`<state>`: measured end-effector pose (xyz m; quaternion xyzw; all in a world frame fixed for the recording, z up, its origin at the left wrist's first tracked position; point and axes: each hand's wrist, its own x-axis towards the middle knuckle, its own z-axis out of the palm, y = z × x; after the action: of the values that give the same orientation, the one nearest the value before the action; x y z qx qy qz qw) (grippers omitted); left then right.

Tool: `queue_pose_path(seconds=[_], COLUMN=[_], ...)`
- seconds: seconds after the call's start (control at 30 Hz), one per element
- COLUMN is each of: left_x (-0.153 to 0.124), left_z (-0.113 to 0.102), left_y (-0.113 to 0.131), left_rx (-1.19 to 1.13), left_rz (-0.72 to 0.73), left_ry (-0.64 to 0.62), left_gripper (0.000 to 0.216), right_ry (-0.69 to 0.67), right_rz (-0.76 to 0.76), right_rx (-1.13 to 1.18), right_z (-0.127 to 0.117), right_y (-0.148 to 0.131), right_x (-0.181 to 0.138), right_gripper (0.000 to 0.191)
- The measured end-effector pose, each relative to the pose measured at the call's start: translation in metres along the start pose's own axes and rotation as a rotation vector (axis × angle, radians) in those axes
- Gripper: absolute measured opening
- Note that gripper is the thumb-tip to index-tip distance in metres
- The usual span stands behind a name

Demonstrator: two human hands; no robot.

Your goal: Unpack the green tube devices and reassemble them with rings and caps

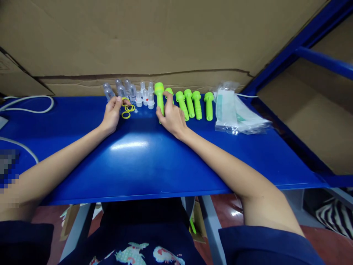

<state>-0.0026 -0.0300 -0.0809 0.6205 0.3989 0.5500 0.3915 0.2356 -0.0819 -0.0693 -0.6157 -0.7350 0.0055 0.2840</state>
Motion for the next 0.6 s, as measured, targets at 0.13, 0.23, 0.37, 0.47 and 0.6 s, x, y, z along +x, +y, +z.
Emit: queue_pose_path(seconds=[0.13, 0.23, 0.37, 0.47, 0.6], left_x=[-0.001, 0.001, 0.003, 0.002, -0.001], left_z=[0.001, 0.003, 0.007, 0.009, 0.01], left_y=[-0.002, -0.007, -0.013, -0.016, -0.017], left_rx=[-0.064, -0.108, -0.128, -0.183, -0.216], left_rz=[-0.013, 0.011, 0.054, 0.083, 0.107], left_ry=[-0.023, -0.015, -0.023, -0.065, -0.134], left_gripper=[0.062, 0.059, 0.067, 0.072, 0.073], right_ry=[0.002, -0.024, -0.019, -0.048, -0.097], right_rz=[-0.194, -0.344, -0.462, -0.499, -0.473], right_rx=[-0.006, -0.053, -0.09, -0.124, -0.127], right_z=[0.003, 0.006, 0.009, 0.009, 0.007], right_y=[-0.007, -0.012, -0.01, -0.009, -0.01], right_x=[-0.008, -0.013, -0.014, -0.014, -0.015], right_gripper=[0.063, 0.058, 0.054, 0.053, 0.053])
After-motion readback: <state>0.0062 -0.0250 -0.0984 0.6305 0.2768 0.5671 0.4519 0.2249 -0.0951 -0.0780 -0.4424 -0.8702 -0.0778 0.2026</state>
